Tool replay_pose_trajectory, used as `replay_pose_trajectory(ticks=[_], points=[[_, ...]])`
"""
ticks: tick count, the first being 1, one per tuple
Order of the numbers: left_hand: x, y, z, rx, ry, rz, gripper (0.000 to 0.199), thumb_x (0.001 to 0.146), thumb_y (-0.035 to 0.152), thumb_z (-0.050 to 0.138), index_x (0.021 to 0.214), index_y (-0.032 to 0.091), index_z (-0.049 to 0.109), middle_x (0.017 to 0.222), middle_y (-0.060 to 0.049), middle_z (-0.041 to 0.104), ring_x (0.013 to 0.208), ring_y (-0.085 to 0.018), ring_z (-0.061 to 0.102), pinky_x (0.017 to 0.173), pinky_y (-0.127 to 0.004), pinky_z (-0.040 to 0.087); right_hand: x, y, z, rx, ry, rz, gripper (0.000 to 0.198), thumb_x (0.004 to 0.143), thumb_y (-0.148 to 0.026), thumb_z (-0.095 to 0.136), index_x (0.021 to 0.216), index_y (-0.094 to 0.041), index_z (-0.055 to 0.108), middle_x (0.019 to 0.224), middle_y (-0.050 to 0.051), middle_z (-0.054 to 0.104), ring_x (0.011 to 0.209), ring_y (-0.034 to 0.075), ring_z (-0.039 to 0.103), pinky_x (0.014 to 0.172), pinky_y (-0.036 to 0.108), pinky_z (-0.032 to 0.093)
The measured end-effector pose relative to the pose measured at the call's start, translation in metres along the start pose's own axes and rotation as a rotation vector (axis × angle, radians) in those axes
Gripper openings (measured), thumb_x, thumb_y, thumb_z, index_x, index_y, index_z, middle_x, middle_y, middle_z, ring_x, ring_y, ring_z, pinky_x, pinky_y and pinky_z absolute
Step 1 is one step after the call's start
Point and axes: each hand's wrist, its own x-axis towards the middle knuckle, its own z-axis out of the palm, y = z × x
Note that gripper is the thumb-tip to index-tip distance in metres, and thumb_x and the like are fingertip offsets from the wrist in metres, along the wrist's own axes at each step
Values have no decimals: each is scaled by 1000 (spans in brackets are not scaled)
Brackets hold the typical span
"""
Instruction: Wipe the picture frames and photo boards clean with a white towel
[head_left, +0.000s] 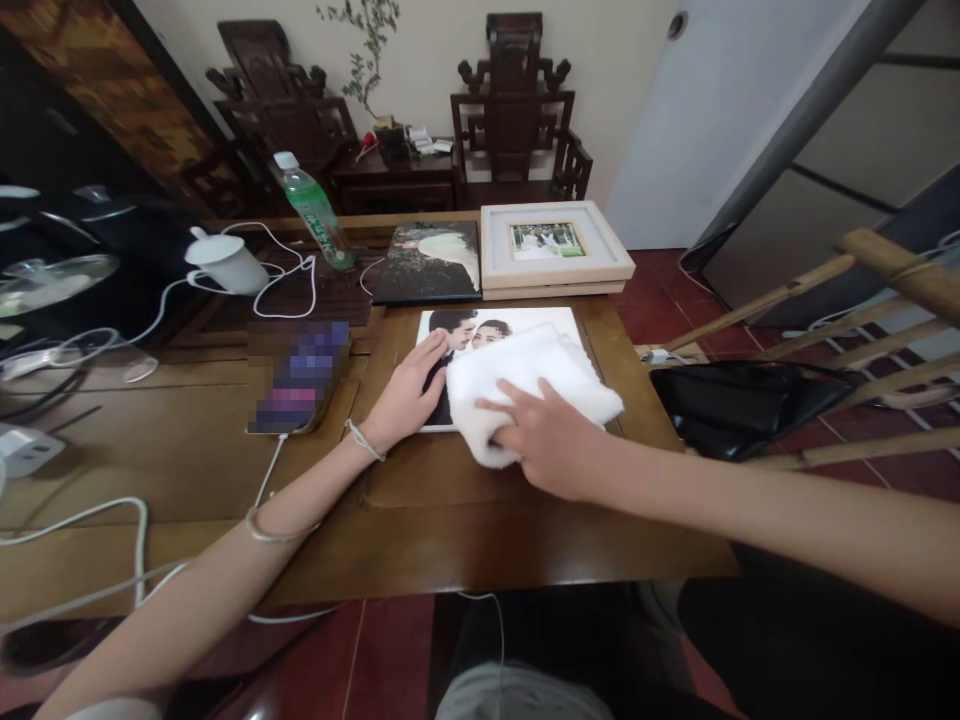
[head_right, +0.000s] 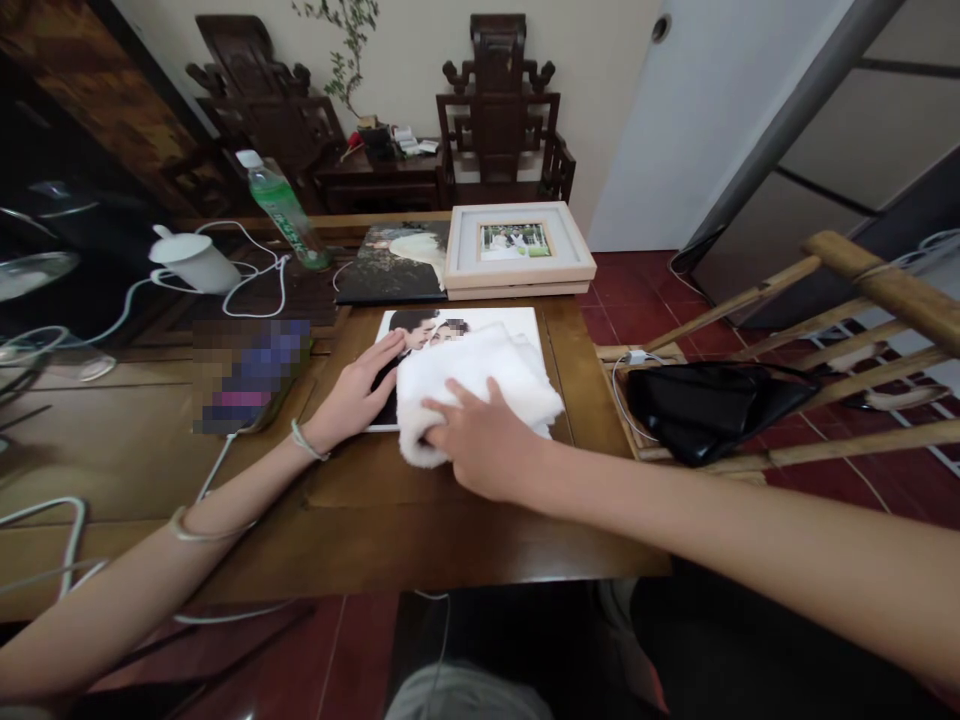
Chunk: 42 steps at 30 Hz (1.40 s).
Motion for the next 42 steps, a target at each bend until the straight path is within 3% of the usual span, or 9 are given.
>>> replay_pose_trajectory(ticks=[8,11,15,20,25,31,35,39,42], points=[[0,0,2,-66,42,-21,48,98,40,38,139,17,51,149,-11,44,140,-26,38,119,-47,27,66,58,-19,13,122,214,50,76,0,41,119,-15,61,122,18,63,131,35,40,96,62,38],[-2,6,2,-170,161,-45,51,100,45,32,141,19,47,149,-9,45,139,-24,40,118,-46,27,78,51,-19,22,124,234,52,79,0,41,125,-16,58,139,16,53,134,38,35,97,70,33],[-5,7,1,-311,336,-69,54,102,49,26,146,22,40,153,-7,40,141,-22,36,119,-42,26,80,24,-11,1,51,99,54,80,-2,44,130,-19,56,158,7,29,143,41,16,102,76,22],[-4,0,2,-339,447,-112,56,102,51,20,142,20,45,149,-9,45,139,-20,40,118,-40,29,54,-4,-7,-8,32,-189,44,82,-4,43,118,-19,65,154,6,36,144,39,18,104,74,24],[-2,7,0,-207,324,-76,54,102,49,24,132,18,56,142,-9,53,135,-22,46,116,-43,33,11,-5,-14,32,-103,-237,46,79,-1,46,115,-21,66,150,3,43,143,34,26,106,68,29],[-2,7,3,-42,63,-27,51,99,44,36,138,15,50,150,-12,43,140,-25,39,118,-45,29,-11,32,-6,-42,17,-88,45,76,0,46,112,-18,67,141,12,53,141,31,32,108,59,32],[-2,3,5,5,10,-4,50,98,38,36,141,13,47,152,-13,39,142,-26,34,119,-47,25,9,56,0,-72,98,23,43,76,-2,46,113,-15,66,152,12,40,143,35,25,105,63,30],[-1,3,4,16,7,23,49,97,34,39,140,11,46,151,-14,40,143,-27,33,119,-46,26,53,60,-4,50,191,185,49,78,-5,42,123,-13,58,134,18,56,137,38,34,101,65,31],[0,5,3,27,17,31,43,97,32,39,134,13,52,143,-14,50,137,-27,42,116,-46,32,91,53,-13,163,253,182,50,79,-5,37,125,-14,56,120,17,64,123,35,48,96,60,38]])
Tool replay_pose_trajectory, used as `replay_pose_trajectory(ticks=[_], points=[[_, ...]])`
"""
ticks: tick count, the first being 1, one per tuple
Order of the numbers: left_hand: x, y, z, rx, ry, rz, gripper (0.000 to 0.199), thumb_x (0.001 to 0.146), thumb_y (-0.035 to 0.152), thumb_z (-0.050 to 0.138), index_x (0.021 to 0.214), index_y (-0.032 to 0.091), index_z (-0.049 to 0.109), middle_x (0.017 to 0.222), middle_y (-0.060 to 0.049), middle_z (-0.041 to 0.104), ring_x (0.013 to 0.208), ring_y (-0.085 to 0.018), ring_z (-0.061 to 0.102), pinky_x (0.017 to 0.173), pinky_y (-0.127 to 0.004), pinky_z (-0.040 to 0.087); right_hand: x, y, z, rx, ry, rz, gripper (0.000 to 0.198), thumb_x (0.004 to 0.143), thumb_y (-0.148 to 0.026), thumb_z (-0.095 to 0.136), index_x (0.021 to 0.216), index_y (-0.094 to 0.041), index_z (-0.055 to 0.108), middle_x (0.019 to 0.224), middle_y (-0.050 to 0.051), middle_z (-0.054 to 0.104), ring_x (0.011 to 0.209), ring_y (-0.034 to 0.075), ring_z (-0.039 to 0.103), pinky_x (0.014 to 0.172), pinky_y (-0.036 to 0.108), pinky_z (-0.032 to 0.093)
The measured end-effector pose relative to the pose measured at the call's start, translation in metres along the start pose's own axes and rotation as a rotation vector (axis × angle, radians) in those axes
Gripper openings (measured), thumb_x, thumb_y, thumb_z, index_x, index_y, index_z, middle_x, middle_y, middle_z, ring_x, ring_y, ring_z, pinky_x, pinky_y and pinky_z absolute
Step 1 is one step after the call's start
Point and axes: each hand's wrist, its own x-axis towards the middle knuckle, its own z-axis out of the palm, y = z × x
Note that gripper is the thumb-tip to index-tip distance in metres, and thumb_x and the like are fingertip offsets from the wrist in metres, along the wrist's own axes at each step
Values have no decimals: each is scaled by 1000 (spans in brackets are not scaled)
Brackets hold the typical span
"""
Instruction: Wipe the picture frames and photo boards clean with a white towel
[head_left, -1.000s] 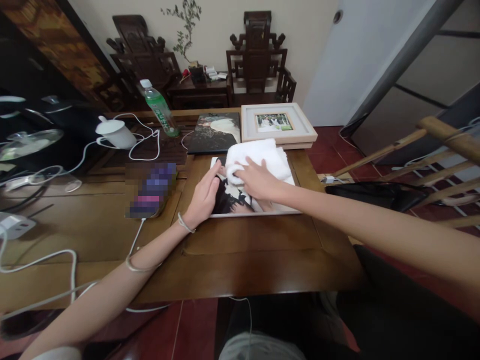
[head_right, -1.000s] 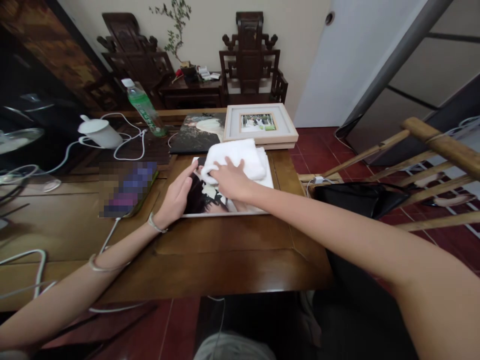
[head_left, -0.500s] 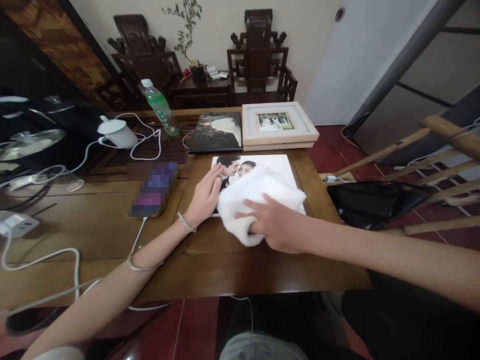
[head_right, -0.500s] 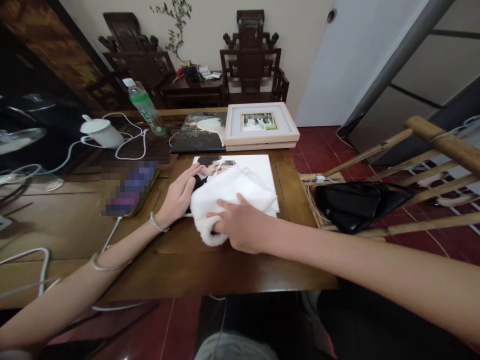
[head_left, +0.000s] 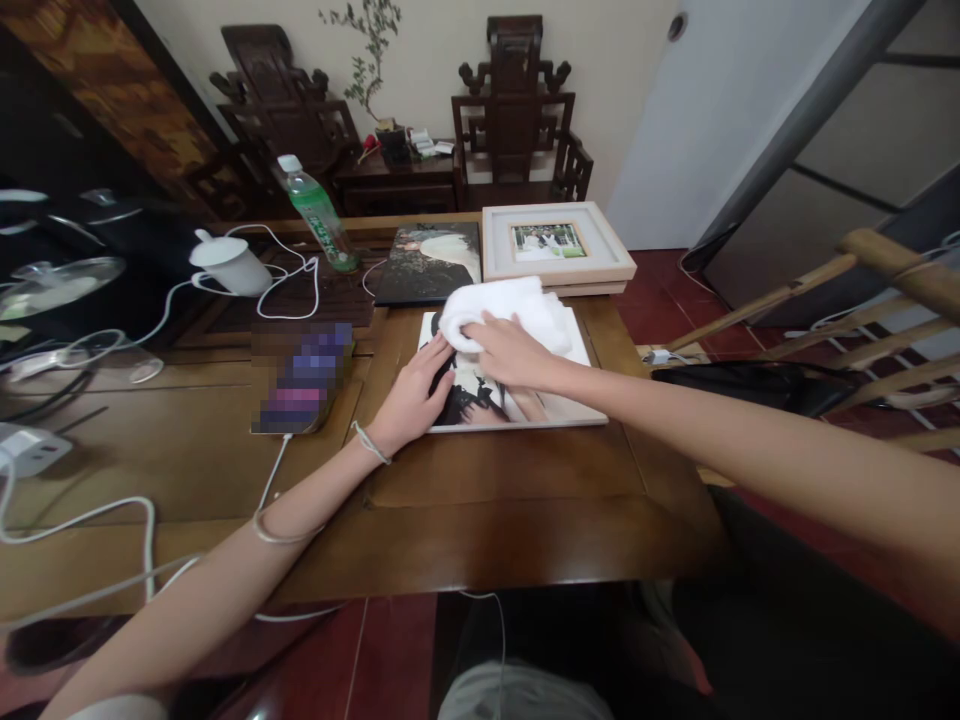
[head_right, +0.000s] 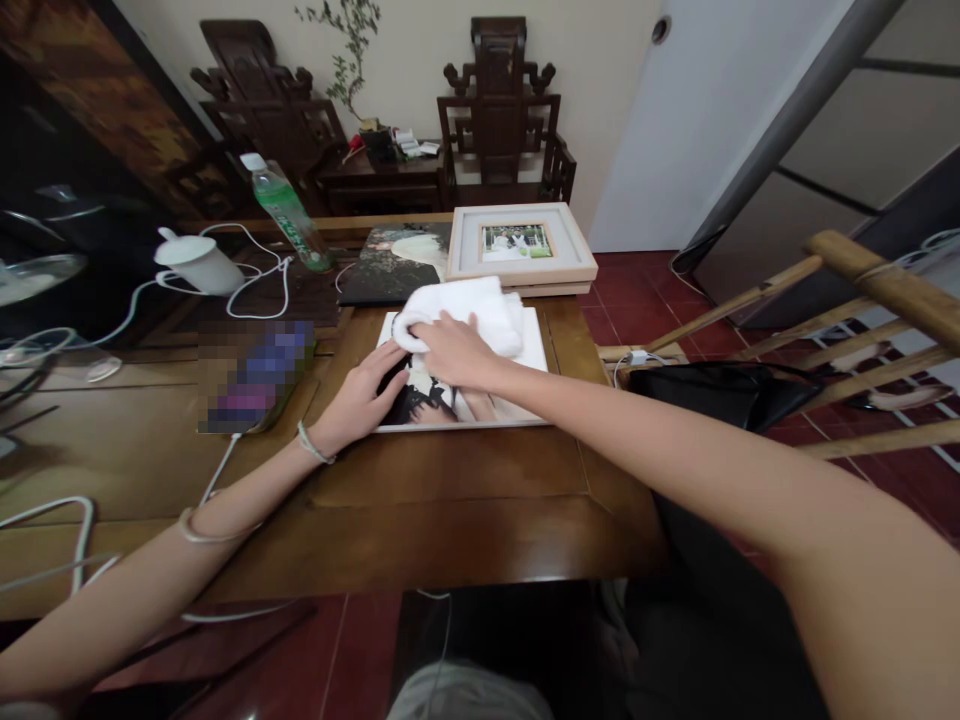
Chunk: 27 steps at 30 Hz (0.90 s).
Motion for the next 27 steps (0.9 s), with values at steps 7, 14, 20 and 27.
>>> replay_pose_trajectory(ticks=[7,14,20,27], points=[[1,3,-2,15,10,-9,36,95,30,40,118,12,61,123,-16,62,118,-30,56,105,-48,43,49,-22,-7,113,-79,-38,41,81,-9,42,115,-17,62,119,13,66,107,28,58,84,36,43],[-1,2,-2,-2,-26,-9,48,97,31,38,140,9,46,150,-16,42,142,-27,34,119,-46,26,5,22,-32,49,-140,0,23,81,-11,46,96,-13,64,100,14,70,88,25,62,70,29,40],[-2,-1,0,5,-28,-13,50,98,32,38,143,13,43,153,-13,38,144,-25,31,119,-47,26,-50,72,-39,-127,-116,129,40,74,1,40,104,-8,64,105,19,69,97,29,64,82,37,45],[-2,-1,0,3,-20,-12,49,98,32,39,142,12,45,153,-14,38,143,-25,32,119,-47,26,-127,40,-10,-242,-67,-77,40,67,3,45,96,-11,69,150,17,40,141,42,27,104,67,32]])
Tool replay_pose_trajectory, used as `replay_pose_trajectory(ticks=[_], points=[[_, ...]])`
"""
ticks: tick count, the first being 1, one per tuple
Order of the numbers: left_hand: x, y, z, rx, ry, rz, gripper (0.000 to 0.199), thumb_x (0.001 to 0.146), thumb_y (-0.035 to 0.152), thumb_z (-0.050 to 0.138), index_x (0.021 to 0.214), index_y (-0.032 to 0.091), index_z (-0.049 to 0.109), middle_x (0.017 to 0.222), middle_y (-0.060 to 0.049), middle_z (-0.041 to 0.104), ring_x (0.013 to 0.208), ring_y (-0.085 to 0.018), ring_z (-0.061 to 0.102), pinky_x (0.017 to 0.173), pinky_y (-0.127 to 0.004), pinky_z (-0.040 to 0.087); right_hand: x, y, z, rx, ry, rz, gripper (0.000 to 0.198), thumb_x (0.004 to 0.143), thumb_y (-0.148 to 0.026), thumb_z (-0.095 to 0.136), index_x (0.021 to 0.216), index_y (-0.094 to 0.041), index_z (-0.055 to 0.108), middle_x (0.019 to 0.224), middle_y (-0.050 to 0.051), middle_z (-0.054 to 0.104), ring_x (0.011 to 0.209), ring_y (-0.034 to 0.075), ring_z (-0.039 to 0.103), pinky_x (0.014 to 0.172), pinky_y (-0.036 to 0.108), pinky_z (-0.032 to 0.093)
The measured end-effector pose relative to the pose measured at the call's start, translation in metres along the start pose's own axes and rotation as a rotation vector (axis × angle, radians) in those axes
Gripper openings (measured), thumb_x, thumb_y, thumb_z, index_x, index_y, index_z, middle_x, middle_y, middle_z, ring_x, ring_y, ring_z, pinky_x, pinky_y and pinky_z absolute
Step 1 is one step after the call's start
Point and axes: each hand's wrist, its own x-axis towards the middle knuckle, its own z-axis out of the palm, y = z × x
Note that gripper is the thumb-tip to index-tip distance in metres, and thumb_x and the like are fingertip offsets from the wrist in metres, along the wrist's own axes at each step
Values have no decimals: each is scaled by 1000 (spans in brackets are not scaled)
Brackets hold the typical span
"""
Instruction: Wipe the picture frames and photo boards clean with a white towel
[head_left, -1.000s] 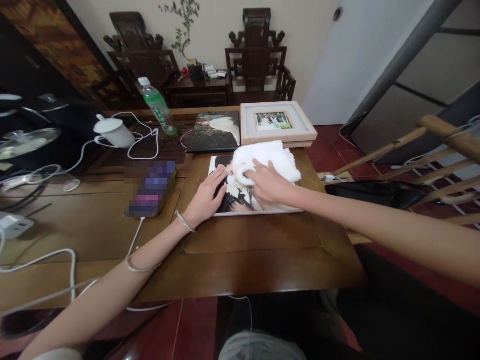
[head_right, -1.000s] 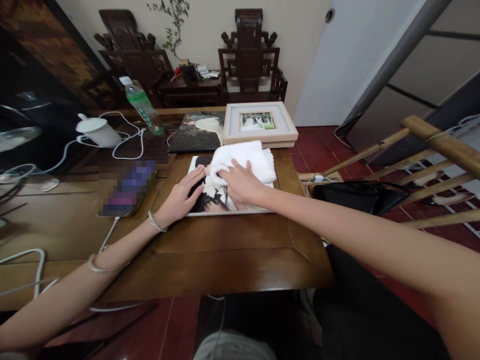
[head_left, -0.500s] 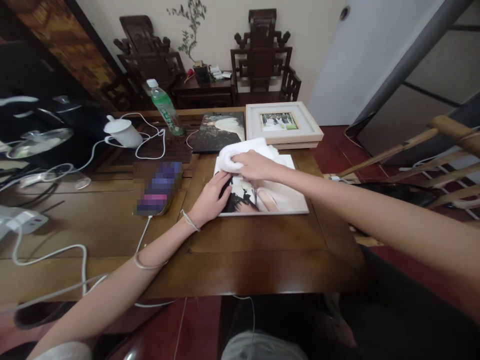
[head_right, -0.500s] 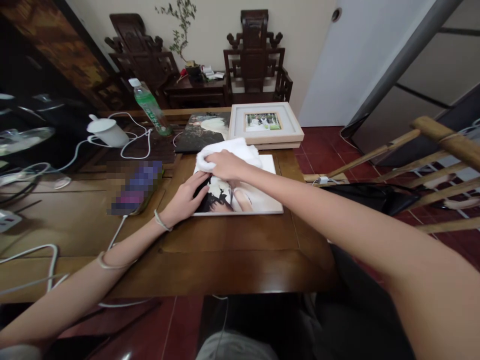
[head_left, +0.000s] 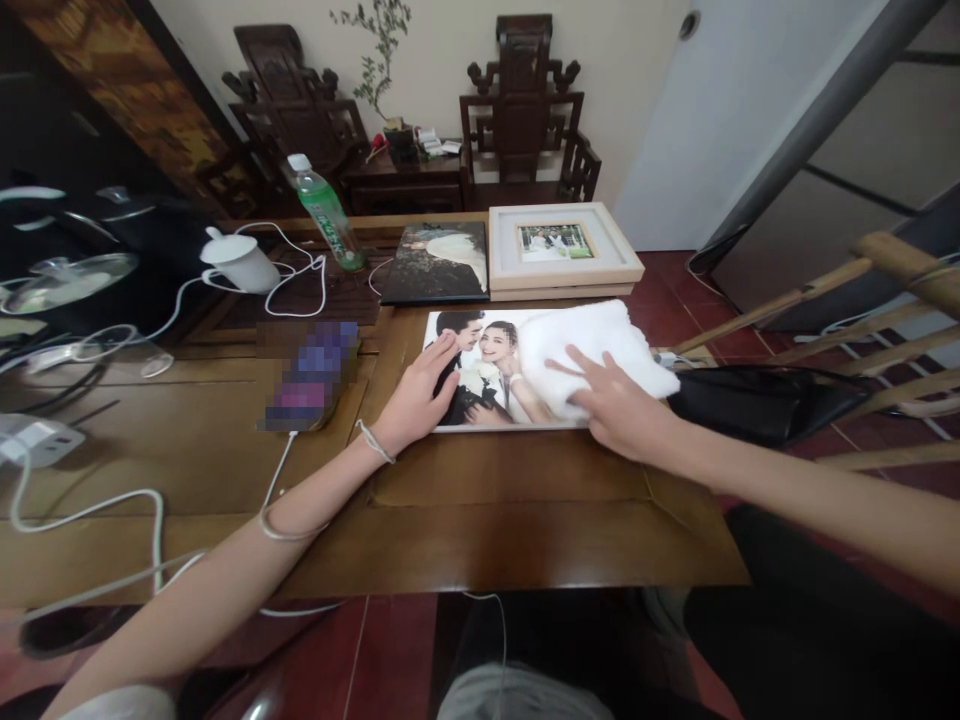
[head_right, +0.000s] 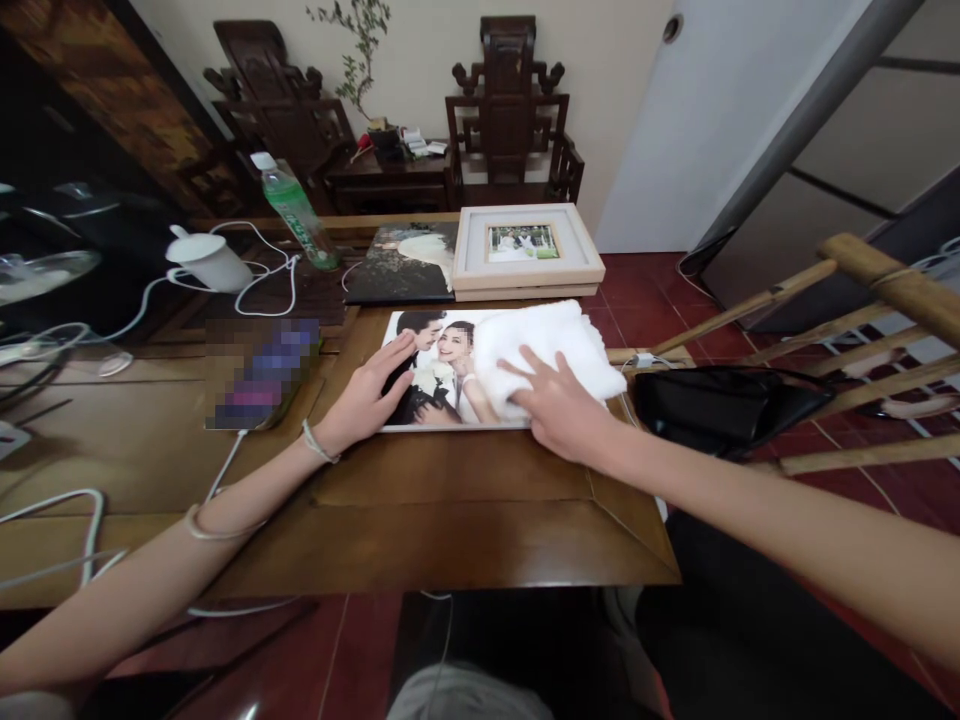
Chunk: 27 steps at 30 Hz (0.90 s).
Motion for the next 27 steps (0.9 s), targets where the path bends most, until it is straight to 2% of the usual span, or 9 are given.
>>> replay_pose_trajectory(ticks=[3,6,10,14,16,20,24,27], points=[[0,1,-1,7,1,-4,48,98,32,39,141,11,46,152,-14,39,143,-25,33,119,-46,25,-26,-23,-1,22,-31,-79,38,65,3,47,91,-14,70,153,12,38,143,41,22,105,70,30],[0,1,-1,12,0,-8,48,98,33,39,140,11,47,152,-14,39,143,-25,33,120,-45,25,-32,-30,-6,48,-61,-104,36,65,3,48,88,-15,70,151,12,40,142,40,26,104,69,32],[1,1,-3,18,-10,1,49,98,33,38,141,11,46,152,-13,39,144,-25,31,119,-47,25,-9,-15,-13,51,-54,-78,38,67,4,46,91,-14,70,145,17,48,140,37,33,103,63,36],[0,0,-3,25,-15,1,49,98,33,38,140,11,47,152,-14,39,143,-25,32,119,-47,25,32,14,-20,53,-91,42,39,68,3,45,96,-12,67,135,24,54,121,34,54,93,49,44],[0,0,-3,27,-15,-3,49,98,33,38,140,10,46,152,-14,39,143,-25,32,120,-45,25,53,30,-24,64,-115,64,39,69,2,43,97,-12,65,122,23,62,104,30,62,82,39,45],[0,1,-3,25,-10,-11,48,98,33,39,140,11,47,152,-14,39,143,-23,33,120,-44,25,82,54,-27,44,-98,59,37,70,1,42,97,-13,64,93,14,69,87,25,60,71,31,40],[1,1,-3,10,-8,-10,48,98,33,39,140,12,46,152,-14,39,143,-24,32,119,-46,25,82,54,-26,33,-78,69,40,70,2,41,99,-11,65,92,15,69,87,26,61,72,32,41],[1,0,-2,0,-4,-7,49,98,34,39,140,11,46,152,-15,39,143,-24,32,119,-46,26,59,35,-23,45,-92,92,43,70,3,40,103,-9,65,107,21,67,93,29,64,78,37,46]])
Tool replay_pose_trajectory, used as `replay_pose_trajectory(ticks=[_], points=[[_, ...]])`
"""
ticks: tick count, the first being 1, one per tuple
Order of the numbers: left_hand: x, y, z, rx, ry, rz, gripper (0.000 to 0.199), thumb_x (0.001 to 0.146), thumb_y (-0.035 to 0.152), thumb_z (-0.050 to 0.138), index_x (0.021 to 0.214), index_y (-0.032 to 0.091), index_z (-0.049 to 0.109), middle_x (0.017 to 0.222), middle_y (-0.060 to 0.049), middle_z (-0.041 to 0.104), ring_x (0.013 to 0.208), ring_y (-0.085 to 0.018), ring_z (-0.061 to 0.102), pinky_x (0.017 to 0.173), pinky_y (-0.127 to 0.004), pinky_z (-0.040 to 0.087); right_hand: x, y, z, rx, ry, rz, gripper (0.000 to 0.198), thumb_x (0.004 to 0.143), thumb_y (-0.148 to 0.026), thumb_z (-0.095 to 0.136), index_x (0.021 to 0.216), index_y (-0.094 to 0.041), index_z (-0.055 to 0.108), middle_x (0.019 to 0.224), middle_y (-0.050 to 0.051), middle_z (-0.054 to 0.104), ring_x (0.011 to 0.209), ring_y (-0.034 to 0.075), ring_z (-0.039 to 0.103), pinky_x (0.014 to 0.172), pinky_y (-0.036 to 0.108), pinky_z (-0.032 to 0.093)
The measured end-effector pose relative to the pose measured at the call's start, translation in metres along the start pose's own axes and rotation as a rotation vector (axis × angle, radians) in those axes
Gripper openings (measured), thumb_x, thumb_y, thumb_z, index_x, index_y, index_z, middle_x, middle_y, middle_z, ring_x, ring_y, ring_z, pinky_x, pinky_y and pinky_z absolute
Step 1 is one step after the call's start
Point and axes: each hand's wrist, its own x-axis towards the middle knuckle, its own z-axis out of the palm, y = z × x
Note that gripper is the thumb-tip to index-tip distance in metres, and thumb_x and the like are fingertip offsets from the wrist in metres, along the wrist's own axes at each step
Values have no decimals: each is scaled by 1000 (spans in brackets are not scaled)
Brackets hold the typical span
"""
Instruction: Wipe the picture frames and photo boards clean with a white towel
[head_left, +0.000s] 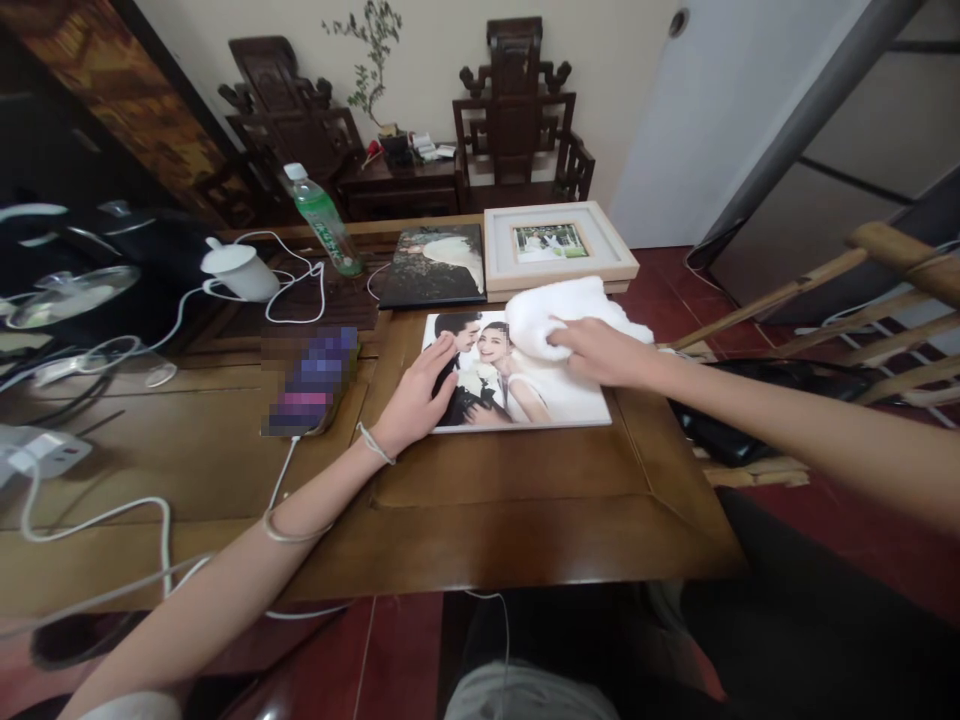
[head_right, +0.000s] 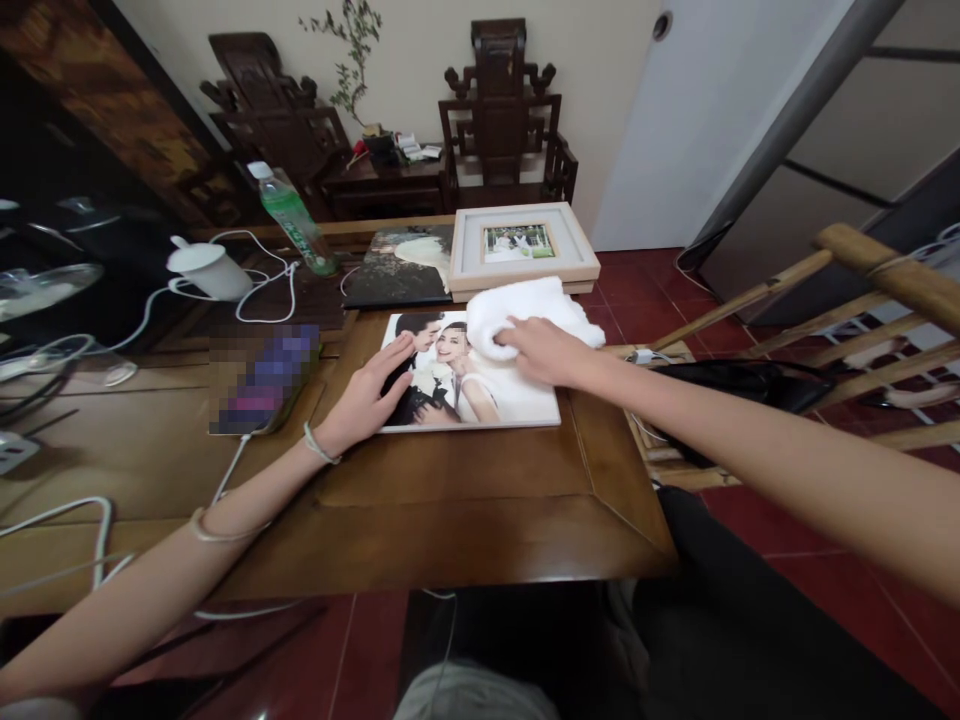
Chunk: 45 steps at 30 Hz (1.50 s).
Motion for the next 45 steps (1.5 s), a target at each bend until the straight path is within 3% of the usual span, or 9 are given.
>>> replay_pose_trajectory(ticks=[3,6,11,18,22,30,38,41,45], points=[[0,-1,1,-1,2,0,50,98,34,39,141,9,46,151,-17,39,143,-25,33,119,-45,26,-39,-26,10,2,46,9,42,70,2,42,102,-8,66,131,26,56,114,34,58,94,51,45],[0,0,1,-3,1,-3,49,98,33,39,142,13,45,152,-14,39,143,-25,32,119,-48,26,-80,-52,22,13,74,-78,38,68,2,44,93,-13,69,143,20,49,135,38,40,102,63,37],[0,2,0,4,-5,-11,48,97,32,38,141,14,46,153,-12,38,143,-24,32,119,-48,25,-110,-76,27,40,38,-165,34,66,-1,50,87,-18,70,148,12,44,139,40,32,102,68,35],[0,1,0,16,2,-4,49,97,33,38,140,11,47,152,-14,39,143,-24,32,119,-46,25,-53,-43,3,38,-44,-68,43,67,4,41,97,-12,68,129,22,60,130,34,46,98,50,42],[1,2,-1,9,-11,-4,49,98,33,38,140,10,47,152,-14,39,143,-24,32,119,-47,25,-2,-9,-12,68,-50,-53,41,70,1,39,98,-12,66,95,15,70,97,27,63,77,34,45],[0,1,-1,-9,-3,-13,49,97,34,40,141,13,46,152,-14,39,143,-24,33,119,-47,26,50,16,-36,104,-27,41,35,76,-5,42,98,-13,67,97,12,69,86,24,59,67,29,38],[0,0,1,-18,3,3,49,97,33,40,141,14,46,152,-14,39,143,-25,32,118,-49,26,-29,-28,-1,11,-24,35,45,69,0,40,104,-11,67,99,17,69,86,27,65,75,36,47],[0,1,1,-9,8,-4,49,97,33,39,141,11,47,151,-15,40,143,-24,33,119,-47,26,-71,-55,5,39,-2,-15,46,68,1,42,103,-12,69,123,22,62,109,33,62,93,49,46],[0,2,0,-1,3,-13,48,97,33,39,140,12,47,152,-14,39,143,-24,33,119,-46,26,-104,-82,6,97,-9,-78,54,65,3,44,107,-20,68,133,15,59,130,33,48,102,56,42]])
